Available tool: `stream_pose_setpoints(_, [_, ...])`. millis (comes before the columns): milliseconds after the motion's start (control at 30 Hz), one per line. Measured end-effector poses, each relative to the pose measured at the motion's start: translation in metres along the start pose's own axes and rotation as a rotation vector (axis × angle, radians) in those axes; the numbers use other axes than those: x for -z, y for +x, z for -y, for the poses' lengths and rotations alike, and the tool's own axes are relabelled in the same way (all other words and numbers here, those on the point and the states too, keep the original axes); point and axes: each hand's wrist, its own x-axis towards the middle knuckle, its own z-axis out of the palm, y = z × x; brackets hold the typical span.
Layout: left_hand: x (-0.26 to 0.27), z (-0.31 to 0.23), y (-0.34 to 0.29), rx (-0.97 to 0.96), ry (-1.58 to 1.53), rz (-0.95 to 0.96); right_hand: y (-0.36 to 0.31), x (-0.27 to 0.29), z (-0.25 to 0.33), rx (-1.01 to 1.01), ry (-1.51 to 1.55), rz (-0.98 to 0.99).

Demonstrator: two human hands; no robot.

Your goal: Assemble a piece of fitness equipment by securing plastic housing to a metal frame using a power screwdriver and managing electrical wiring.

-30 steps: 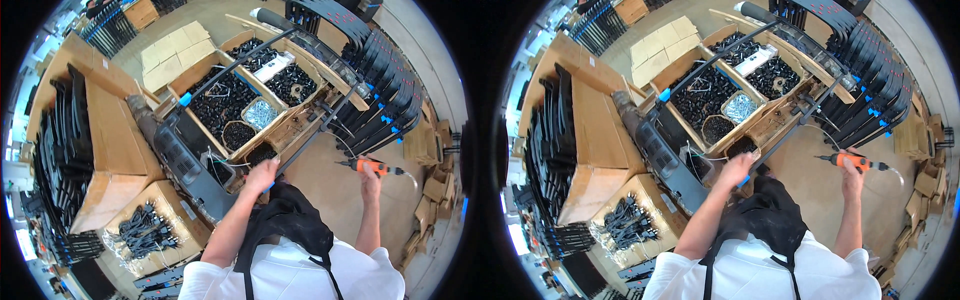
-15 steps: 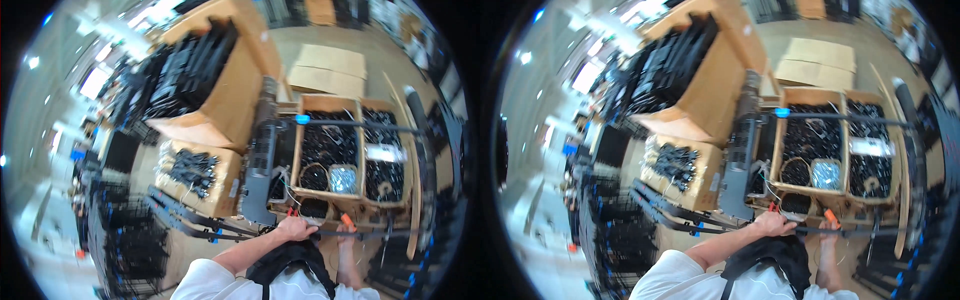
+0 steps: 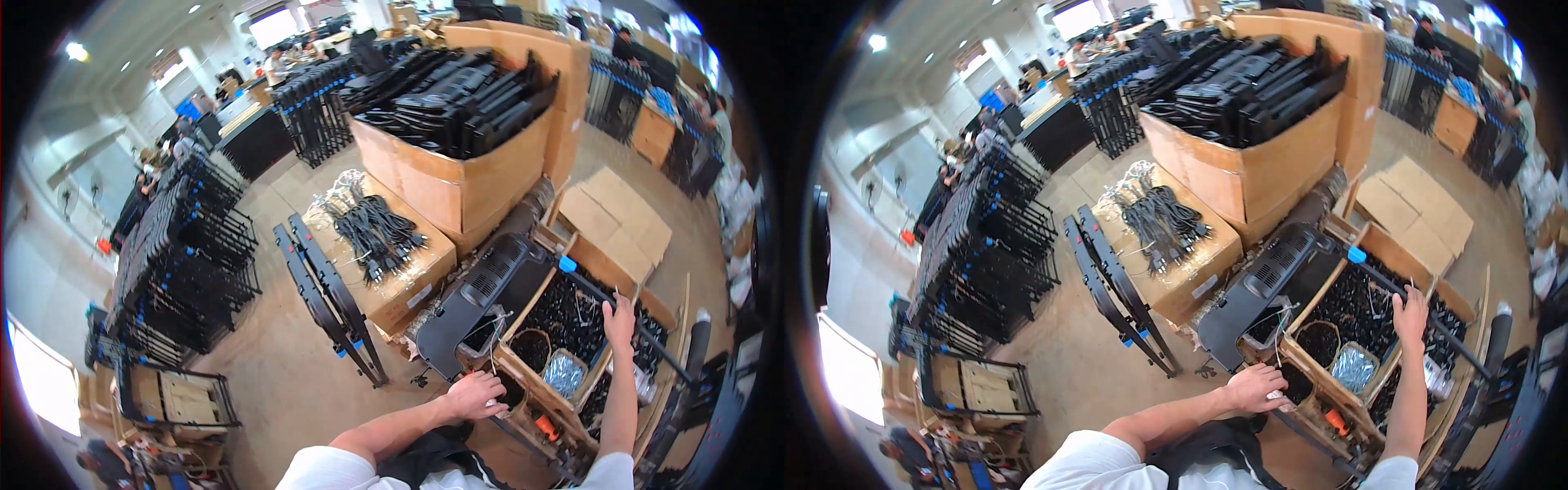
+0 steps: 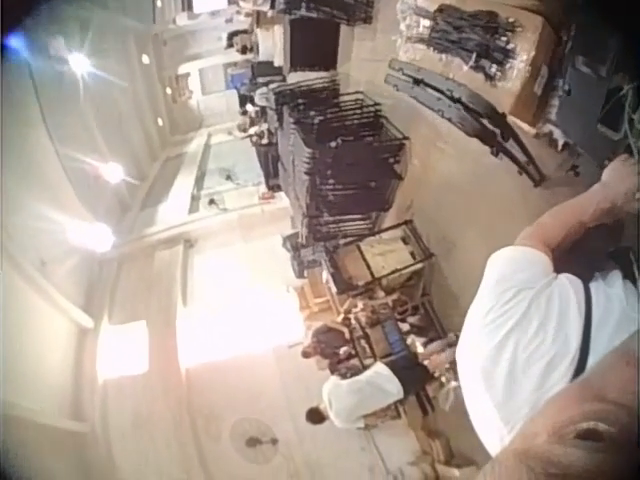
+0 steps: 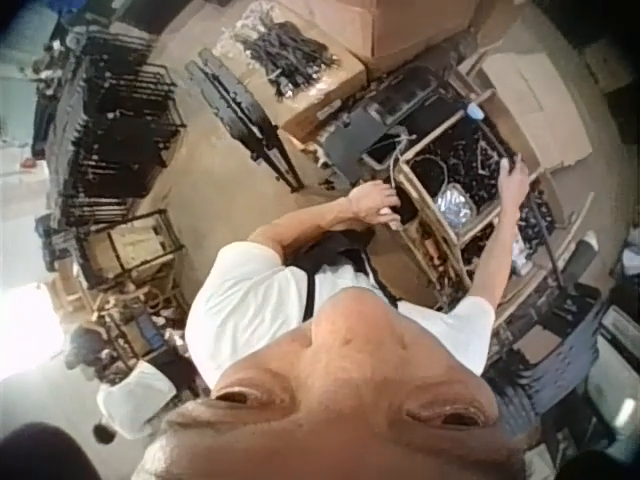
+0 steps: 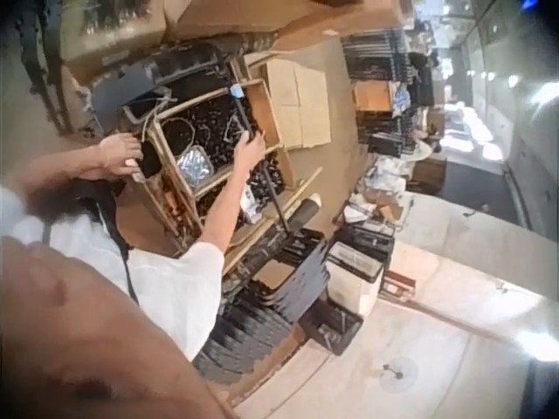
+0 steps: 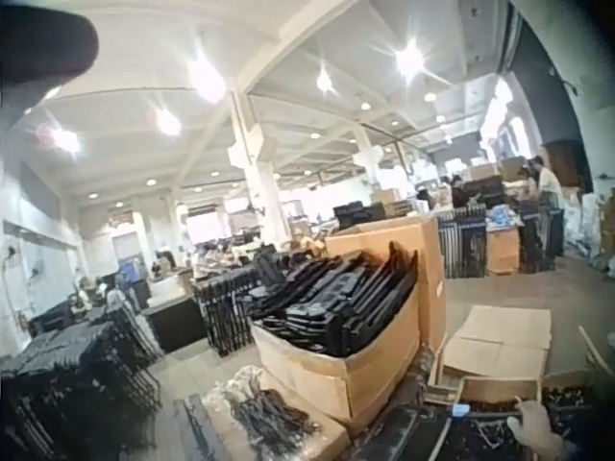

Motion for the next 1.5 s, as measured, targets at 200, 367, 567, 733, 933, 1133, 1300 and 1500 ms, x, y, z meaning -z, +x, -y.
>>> stream_pose_setpoints(200, [-0.023,-0.036,-0.077,0.515,-0.341,0.037,0.036,-0.087,-0.055,-0.433,-0.223,0.720])
stream_pose_setpoints(367, [-0.097,0.001,-0.089,1.154,-1.698,-0.017,0.055,-0.039,-0.038,-0.280,-0.056,0.571])
stream_pose_setpoints(567, [-0.069,0.002,-0.142,0.813,-2.237,-0.100,0.094,0.165,0.142,0.049,-0.149,0.448])
stream_pose_setpoints(733, [0.047,0.006,-0.199,0.444,-1.832,-0.476,0.100,0.314,0.245,0.103,-0.085,0.332])
stream_pose_setpoints(933, [0.193,0.081,-0.275,0.361,-1.494,-0.789,0.050,0.368,0.432,0.123,0.057,0.329])
stream_pose_setpoints(1133, [0.334,0.192,-0.382,0.612,-1.087,-0.773,-0.043,0.277,0.539,-0.021,0.434,0.417])
stream_pose_setpoints(1300, [0.395,0.292,-0.443,0.726,-0.905,-0.824,-0.146,0.160,0.592,-0.173,0.495,0.820])
stream_pose_setpoints(1500, [0.395,0.426,-0.469,0.905,-0.800,-0.774,-0.286,-0.015,0.628,-0.210,0.787,0.916])
